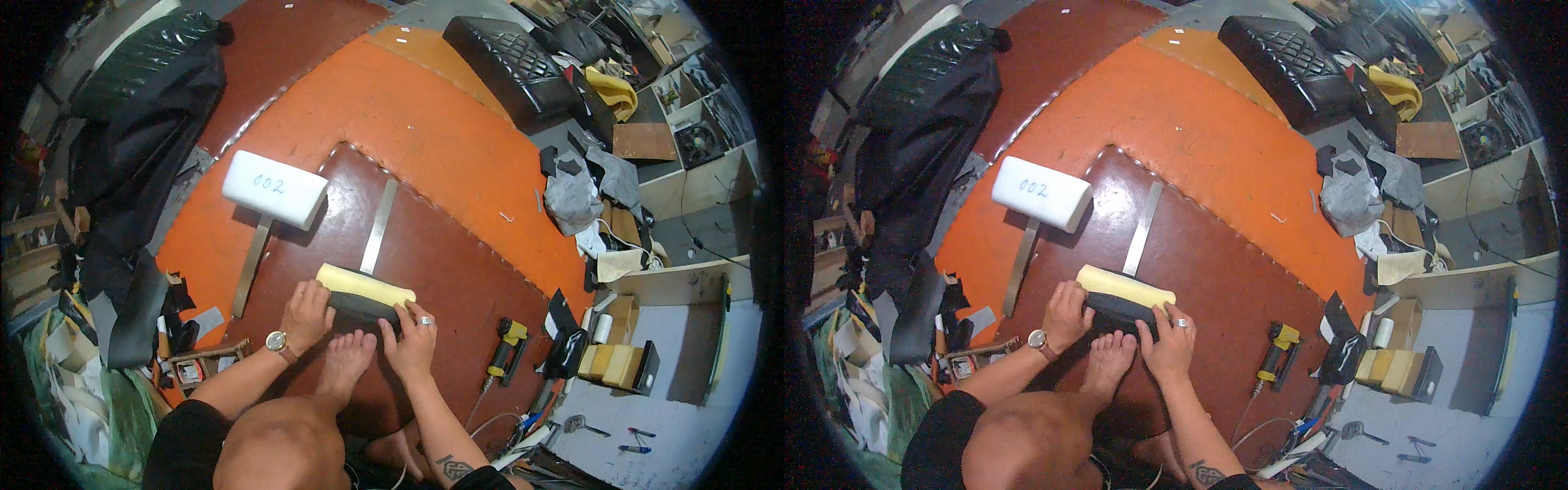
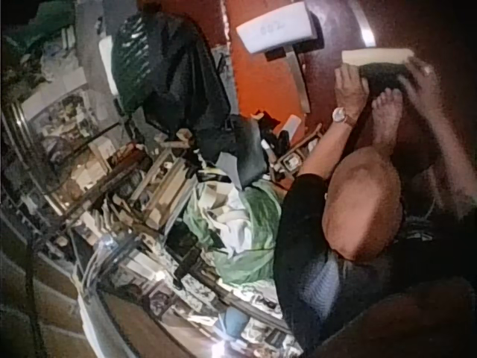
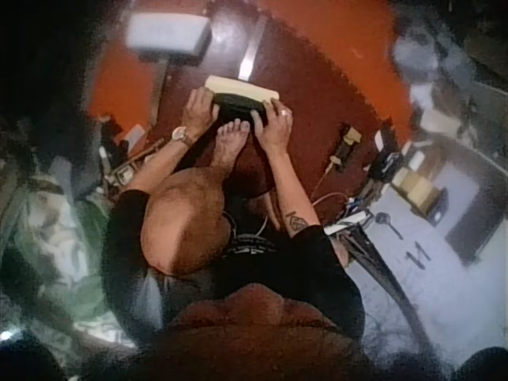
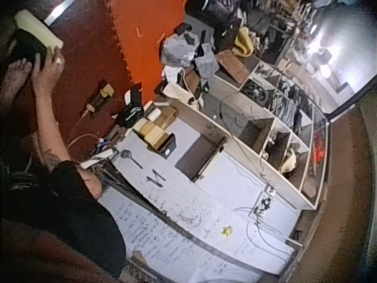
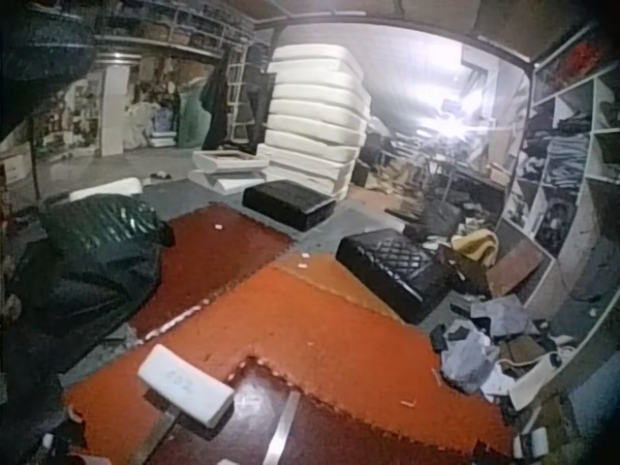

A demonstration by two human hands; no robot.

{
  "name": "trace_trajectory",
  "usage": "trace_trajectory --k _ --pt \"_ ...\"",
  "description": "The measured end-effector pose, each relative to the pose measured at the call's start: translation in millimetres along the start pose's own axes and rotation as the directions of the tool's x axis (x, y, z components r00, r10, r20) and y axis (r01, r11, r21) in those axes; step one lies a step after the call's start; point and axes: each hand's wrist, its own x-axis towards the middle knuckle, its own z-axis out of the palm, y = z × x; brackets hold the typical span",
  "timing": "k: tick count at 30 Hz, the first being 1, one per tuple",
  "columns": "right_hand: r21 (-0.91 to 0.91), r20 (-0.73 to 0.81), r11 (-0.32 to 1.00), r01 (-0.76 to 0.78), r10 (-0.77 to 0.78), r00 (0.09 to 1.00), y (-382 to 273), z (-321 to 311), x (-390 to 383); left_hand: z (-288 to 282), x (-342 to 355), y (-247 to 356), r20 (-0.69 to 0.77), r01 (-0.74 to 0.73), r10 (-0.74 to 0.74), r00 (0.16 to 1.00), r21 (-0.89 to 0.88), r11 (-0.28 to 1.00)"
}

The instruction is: The person is sitting on the floor in a workshop, wrapping a rectangular foam cushion with a black material. They smooth the material over the foam, fold the edges, and press it into place by hand to cover the cushion.

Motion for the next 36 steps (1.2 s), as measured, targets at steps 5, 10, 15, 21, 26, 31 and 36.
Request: trace_trajectory --k 5,10,15,21,26,31,36 --pt "0.093 0.075 0.983 0.155 -0.162 0.984 -37 -4 25 -7 -4 6 -0.047 0.051 -0.054 0.997 -0.075 0.996" --pt "0.074 0.259 0.975 0.209 -0.221 0.94 -63 15 43 -28 -10 -3 0.01 0.15 -0.154 0.988 -0.307 0.94" --pt "0.133 0.281 0.968 0.213 -0.243 0.929 -78 17 48 -34 -4 -12 0.088 0.148 -0.127 0.988 -0.303 0.941" --pt "0.1 0.261 0.985 0.14 -0.162 0.952 -82 30 42 -2 -17 -20 -0.118 -0.005 -0.008 0.993 -0.111 0.994" --pt "0.08 0.237 0.983 0.163 -0.178 0.955 -91 37 46 24 -22 -21 -0.269 0.065 -0.063 0.961 0.0 0.998" --pt "0.054 0.402 0.995 0.083 -0.098 0.911 -105 31 73 21 -9 -17 -0.165 0.232 -0.247 0.955 -0.108 0.967" --pt "0.117 0.264 0.97 0.212 -0.236 0.935 -75 31 81 -26 10 -13 0.142 0.216 -0.18 0.973 -0.314 0.925"
